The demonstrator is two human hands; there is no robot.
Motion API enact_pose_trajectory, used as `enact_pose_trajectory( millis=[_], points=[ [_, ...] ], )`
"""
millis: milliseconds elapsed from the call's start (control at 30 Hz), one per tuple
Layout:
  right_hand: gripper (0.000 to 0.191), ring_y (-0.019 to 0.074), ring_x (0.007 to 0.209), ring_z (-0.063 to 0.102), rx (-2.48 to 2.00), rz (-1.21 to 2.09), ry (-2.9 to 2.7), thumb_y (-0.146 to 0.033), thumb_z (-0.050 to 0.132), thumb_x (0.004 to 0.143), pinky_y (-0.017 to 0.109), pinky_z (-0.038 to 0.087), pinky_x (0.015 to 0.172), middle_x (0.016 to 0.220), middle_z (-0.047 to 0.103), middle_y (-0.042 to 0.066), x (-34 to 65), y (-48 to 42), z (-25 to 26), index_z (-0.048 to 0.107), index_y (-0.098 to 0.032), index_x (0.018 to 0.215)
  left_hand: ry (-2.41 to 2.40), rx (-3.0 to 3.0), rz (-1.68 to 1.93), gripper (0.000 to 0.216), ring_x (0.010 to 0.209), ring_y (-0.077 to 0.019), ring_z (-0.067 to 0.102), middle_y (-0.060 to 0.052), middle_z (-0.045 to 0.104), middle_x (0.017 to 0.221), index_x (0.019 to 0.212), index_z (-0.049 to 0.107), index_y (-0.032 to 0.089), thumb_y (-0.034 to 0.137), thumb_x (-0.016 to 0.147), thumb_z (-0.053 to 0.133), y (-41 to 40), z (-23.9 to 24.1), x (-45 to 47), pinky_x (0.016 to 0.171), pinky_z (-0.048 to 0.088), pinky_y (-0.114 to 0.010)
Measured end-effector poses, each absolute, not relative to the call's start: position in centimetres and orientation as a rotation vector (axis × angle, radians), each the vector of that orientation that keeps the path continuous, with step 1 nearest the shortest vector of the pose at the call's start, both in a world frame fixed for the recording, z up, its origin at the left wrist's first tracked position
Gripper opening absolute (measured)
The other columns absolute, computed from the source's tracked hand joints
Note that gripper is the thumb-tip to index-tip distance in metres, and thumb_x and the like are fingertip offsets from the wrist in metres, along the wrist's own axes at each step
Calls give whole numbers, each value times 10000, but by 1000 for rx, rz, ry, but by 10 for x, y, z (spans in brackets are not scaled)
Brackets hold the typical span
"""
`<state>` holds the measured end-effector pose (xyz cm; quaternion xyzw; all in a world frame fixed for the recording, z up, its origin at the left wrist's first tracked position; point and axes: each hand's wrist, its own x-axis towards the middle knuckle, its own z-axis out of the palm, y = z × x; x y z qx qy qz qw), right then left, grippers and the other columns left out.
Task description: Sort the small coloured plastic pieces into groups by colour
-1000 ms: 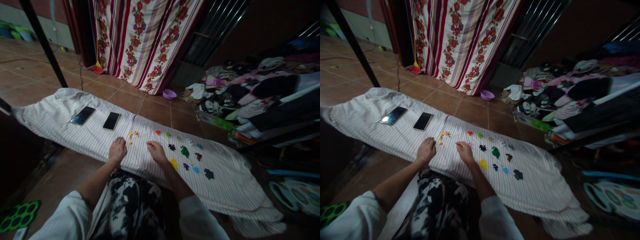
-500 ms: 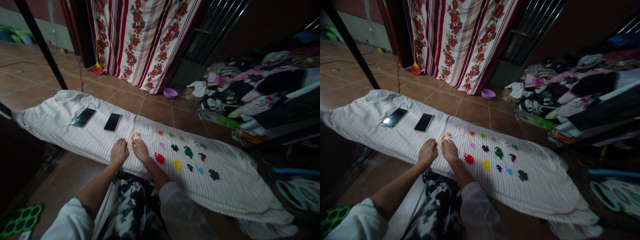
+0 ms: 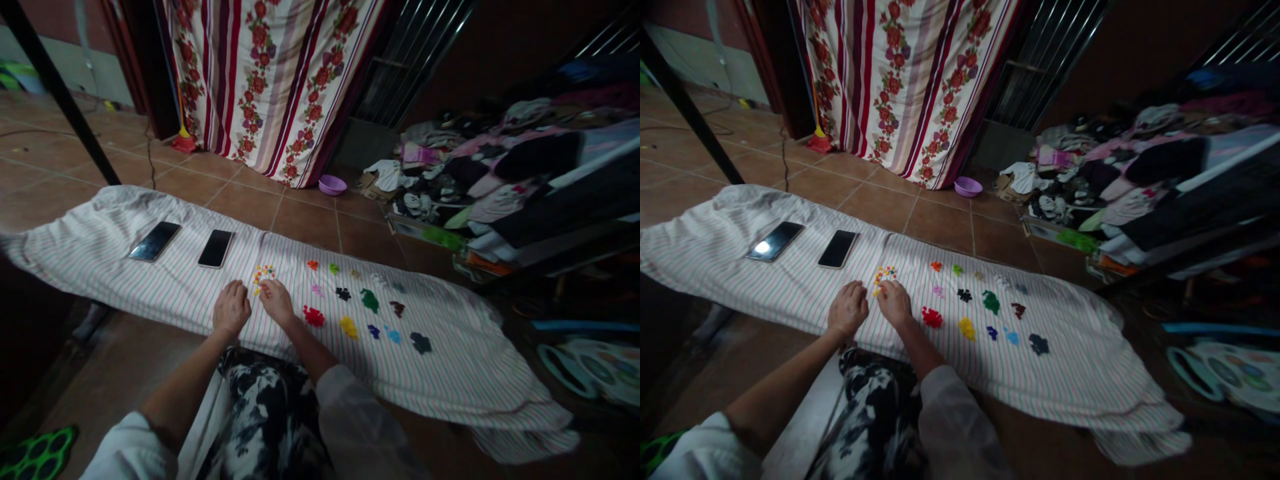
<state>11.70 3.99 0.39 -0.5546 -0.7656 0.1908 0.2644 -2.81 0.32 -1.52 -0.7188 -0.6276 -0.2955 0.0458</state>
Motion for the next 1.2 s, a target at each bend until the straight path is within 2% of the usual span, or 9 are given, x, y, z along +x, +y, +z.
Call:
enact_pose_trajectory(
  millis=[233,433,700,967,1200],
  points=[
    [205,138,815,614,-1485,613,-1851,-198,525,825,256,478,796,907,644,24,141,59,4,697,-227,934,-1915,-2191,-874,208,1126,-250,528,-145,628,1129,932,587,149,118,786,442,3,-14,-28,1006,426,-389],
    [223,145,837,628,-1617,497,-1625,-183,500,793,260,486,813,924,669,36,202,92,7,696,-208,896,-1898,-2169,-856,194,1122,-254,535,-136,635,1114,916,592,155,126,787,450,2,-12,-27,1022,423,-393],
    [303,177,890,659,-1906,487,-1456,-109,499,715,290,489,870,937,721,55,257,126,-5,695,-185,933,-1862,-2159,-871,192,1102,-253,544,-135,638,1086,918,591,154,123,788,453,2,-13,-27,1003,442,-387],
    [374,168,922,676,-1749,630,-1398,-111,462,726,286,506,867,973,727,82,262,131,-22,675,-162,1029,-1846,-2146,-891,202,1104,-256,543,-137,637,1100,934,593,147,125,788,455,3,-15,-27,996,446,-390],
    [404,174,961,664,-1843,535,-1448,-120,415,757,299,490,903,1013,721,79,260,125,-15,688,-164,1051,-1881,-2149,-878,202,1122,-255,534,-131,630,1113,936,589,154,130,799,443,2,-14,-26,1004,436,-391]
  ],
)
